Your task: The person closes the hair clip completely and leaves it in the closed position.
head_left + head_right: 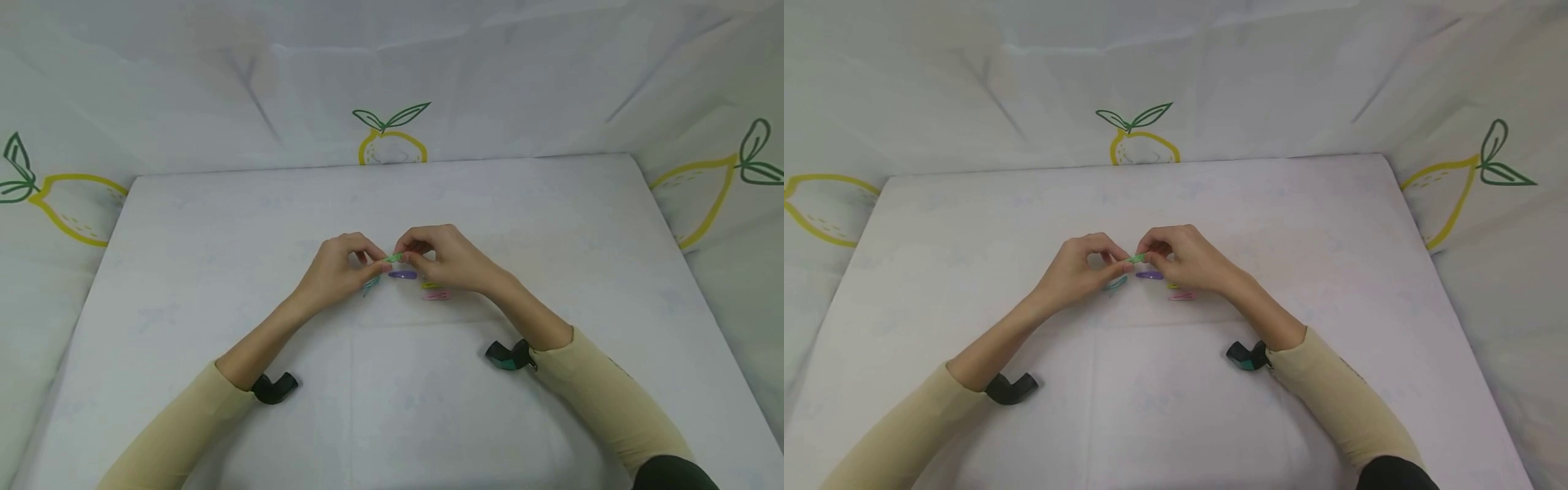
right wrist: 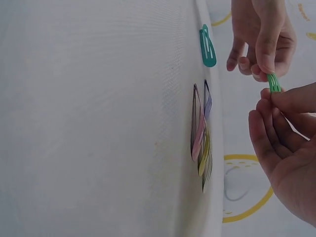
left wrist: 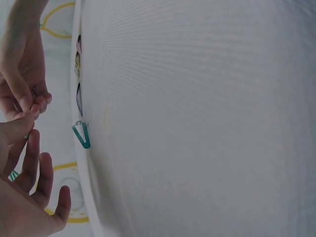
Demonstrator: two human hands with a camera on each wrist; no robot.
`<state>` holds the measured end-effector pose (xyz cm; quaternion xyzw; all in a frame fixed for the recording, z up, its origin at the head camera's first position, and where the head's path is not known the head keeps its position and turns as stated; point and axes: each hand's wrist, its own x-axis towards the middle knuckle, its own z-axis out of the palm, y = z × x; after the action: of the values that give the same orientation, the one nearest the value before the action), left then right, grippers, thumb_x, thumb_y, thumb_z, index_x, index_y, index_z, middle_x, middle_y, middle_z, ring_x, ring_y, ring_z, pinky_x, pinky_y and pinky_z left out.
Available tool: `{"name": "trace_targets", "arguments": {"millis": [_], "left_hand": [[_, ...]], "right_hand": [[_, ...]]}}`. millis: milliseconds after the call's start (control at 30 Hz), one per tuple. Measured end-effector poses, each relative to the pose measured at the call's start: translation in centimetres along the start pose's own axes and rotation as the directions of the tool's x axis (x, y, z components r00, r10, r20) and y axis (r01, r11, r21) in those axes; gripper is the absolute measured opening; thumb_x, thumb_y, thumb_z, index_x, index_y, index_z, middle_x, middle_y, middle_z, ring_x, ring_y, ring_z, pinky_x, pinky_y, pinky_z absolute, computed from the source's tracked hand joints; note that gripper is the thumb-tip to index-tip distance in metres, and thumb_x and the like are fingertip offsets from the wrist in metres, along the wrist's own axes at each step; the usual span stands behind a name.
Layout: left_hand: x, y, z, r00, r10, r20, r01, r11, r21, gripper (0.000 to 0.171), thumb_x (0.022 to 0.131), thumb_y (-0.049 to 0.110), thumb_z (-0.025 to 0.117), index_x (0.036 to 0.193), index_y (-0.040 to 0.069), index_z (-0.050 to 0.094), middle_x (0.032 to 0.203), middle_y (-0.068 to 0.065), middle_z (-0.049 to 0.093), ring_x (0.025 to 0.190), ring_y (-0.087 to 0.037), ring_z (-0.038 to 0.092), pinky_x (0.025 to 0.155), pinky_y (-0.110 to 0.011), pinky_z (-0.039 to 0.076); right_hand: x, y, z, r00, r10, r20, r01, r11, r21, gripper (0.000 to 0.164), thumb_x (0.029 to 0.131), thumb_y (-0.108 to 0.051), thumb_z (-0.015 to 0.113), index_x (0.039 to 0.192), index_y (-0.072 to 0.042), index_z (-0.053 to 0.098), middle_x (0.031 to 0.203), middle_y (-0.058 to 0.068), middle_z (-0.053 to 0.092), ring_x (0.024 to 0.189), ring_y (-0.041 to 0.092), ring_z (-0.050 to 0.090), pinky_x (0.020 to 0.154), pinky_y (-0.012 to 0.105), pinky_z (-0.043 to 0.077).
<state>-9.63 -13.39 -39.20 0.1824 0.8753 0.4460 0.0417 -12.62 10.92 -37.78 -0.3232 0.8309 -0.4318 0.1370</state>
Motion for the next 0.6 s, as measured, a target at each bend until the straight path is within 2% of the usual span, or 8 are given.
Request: {"name": "trace_targets", "arguments": {"millis": [333, 600], "left_hand": [[0.01, 0.12, -0.1, 0.999, 0.005, -0.032, -0.005, 1.0, -0.021, 0.016, 0.092, 0.015, 0.088, 0.107, 0.014, 0.084, 0.105, -0.001, 0.083, 0.097, -0.02, 0.07, 0.092, -0.04, 0.055], [0.06, 0.15, -0.02, 0.999, 0.021, -0.045, -0.023, 0.999, -0.036, 0.017, 0.091, 0.011, 0.088, 0.108, 0.013, 0.083, 0.104, -0.001, 0.084, 0.096, -0.02, 0.071, 0.093, -0.042, 0.056]], "right_hand": [[-0.15, -0.02, 0.04, 0.999, 0.0, -0.054, 0.002, 0.999, 0.049, 0.013, 0.101, 0.001, 0.067, 0.111, -0.005, 0.072, 0.104, 0.008, 0.078, 0.095, 0.021, 0.074, 0.092, 0.035, 0.062], [-0.15, -0.11, -0.05, 0.997, 0.015, -0.072, -0.012, 0.999, 0.042, 0.012, 0.1, 0.001, 0.068, 0.109, -0.004, 0.074, 0.103, 0.008, 0.079, 0.093, 0.019, 0.074, 0.091, 0.035, 0.062]]}}
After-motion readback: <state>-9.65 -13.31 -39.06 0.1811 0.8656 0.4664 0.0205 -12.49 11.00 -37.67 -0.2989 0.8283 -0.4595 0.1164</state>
